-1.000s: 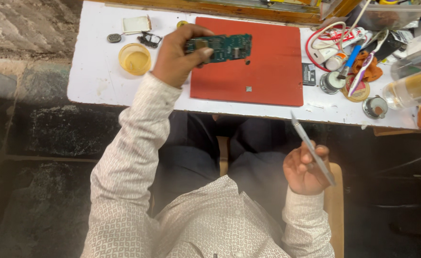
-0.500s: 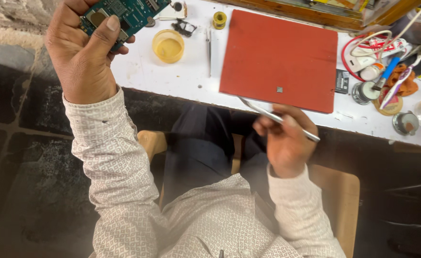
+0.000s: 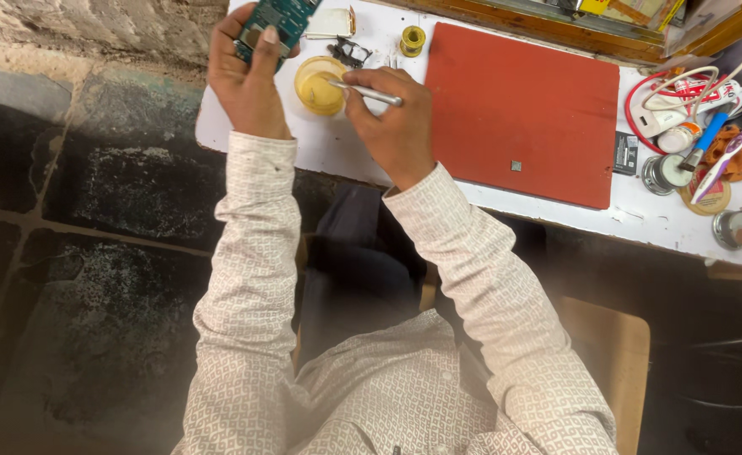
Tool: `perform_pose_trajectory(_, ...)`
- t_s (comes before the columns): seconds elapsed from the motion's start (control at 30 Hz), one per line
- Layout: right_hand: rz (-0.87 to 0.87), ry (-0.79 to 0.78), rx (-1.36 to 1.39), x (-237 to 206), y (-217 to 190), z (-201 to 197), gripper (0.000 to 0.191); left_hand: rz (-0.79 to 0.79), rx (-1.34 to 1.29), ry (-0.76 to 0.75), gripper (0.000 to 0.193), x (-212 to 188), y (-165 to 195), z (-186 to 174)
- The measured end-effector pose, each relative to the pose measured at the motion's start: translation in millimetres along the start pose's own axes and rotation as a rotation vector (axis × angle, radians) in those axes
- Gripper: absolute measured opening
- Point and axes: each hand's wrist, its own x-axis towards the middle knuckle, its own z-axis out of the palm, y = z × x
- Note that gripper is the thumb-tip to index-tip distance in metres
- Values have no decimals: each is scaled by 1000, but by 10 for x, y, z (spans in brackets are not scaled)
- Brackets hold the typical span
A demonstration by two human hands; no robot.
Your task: The person sits at a repair workbench and first scrapes a small component on the mat with a blade-like tool, then picks up a phone motherboard, holds it steady, and solders points on the board with a soldering iron, at one point dipping the iron near a small container of flux.
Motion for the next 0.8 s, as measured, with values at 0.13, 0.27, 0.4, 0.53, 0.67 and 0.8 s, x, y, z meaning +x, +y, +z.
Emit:
perform_pose_trajectory(0.13, -65, -36, -134, 63, 132, 119, 13, -6, -79, -36, 27, -60, -117, 45)
perform_pose_trajectory(0.27, -56, -81, -114, 72, 216, 167, 14, -116, -40, -14, 30, -111, -134, 109)
perform_pose_trajectory(0.4, -64, -137, -90, 74, 287, 145, 13, -122, -30, -47, 28, -139, -88, 123)
perform_pose_trajectory(0.53, 138, -203, 124, 89, 346, 87, 13, -114, -3, -37, 29, -135, -93, 129)
perform_pose_trajectory(0.67, 291, -99, 467, 90, 352, -46, 15, -122, -38, -33, 29, -120, -111, 125)
perform_pose_trajectory(0.8, 413, 7, 757, -2, 286, -333, 21, -101, -54, -24, 31, -107, -125, 110)
